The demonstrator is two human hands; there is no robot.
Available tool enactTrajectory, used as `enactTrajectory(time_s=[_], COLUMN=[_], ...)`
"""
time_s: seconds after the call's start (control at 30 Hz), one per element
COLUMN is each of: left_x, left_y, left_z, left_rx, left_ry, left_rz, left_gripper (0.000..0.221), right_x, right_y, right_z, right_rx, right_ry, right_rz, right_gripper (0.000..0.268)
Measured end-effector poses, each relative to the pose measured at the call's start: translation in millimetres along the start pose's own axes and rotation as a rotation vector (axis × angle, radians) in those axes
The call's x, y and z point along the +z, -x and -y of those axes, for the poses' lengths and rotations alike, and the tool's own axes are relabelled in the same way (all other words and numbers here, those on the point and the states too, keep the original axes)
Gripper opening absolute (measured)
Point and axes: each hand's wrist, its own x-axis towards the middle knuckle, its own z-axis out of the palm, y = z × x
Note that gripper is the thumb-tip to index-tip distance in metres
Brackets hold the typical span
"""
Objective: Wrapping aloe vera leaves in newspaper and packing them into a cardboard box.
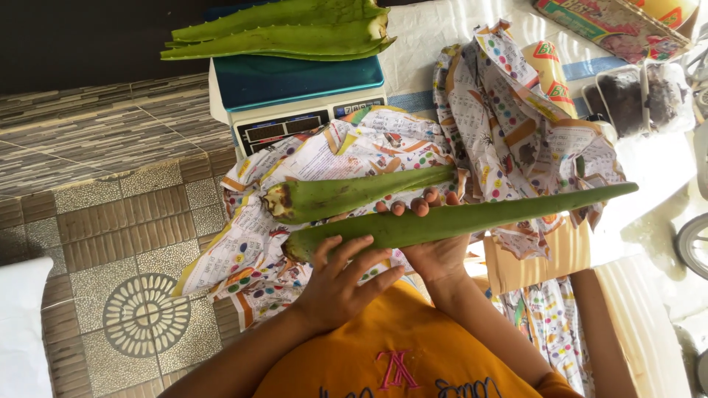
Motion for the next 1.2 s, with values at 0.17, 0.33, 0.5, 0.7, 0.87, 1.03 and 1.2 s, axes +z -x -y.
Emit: enactTrajectory(time_s=[0.17,0.33,0.5,0.7,0.87,1.03,1.2], left_x=[-4,3,0,35,83,130,131], left_y=[-3,10,27,60,60,51,47], left_z=[-2,-1,3,80,149,167,160], left_rx=[0.072,0.086,0.093,-0.272,-0.515,-0.442,-0.409], left_ry=[0.065,0.104,0.1,0.145,0.043,-0.214,-0.313], left_rz=[-0.024,-0.007,-0.017,-0.19,0.405,0.863,0.877], left_gripper=[0.009,0.008,0.006,0.012,0.027,0.065,0.086], right_x=[0,-2,-23,-77,-122,-130,-119], right_y=[1,1,4,2,-15,-18,-10], right_z=[1,-2,0,-2,-27,-42,-39], right_rx=[0.033,0.036,0.035,0.02,0.104,0.137,0.168], right_ry=[-0.019,-0.044,-0.099,-0.013,-0.029,-0.021,-0.089], right_rz=[0.047,-0.042,-0.076,-0.167,-0.442,-0.453,-0.362], right_gripper=[0.038,0.036,0.033,0.037,0.047,0.048,0.056])
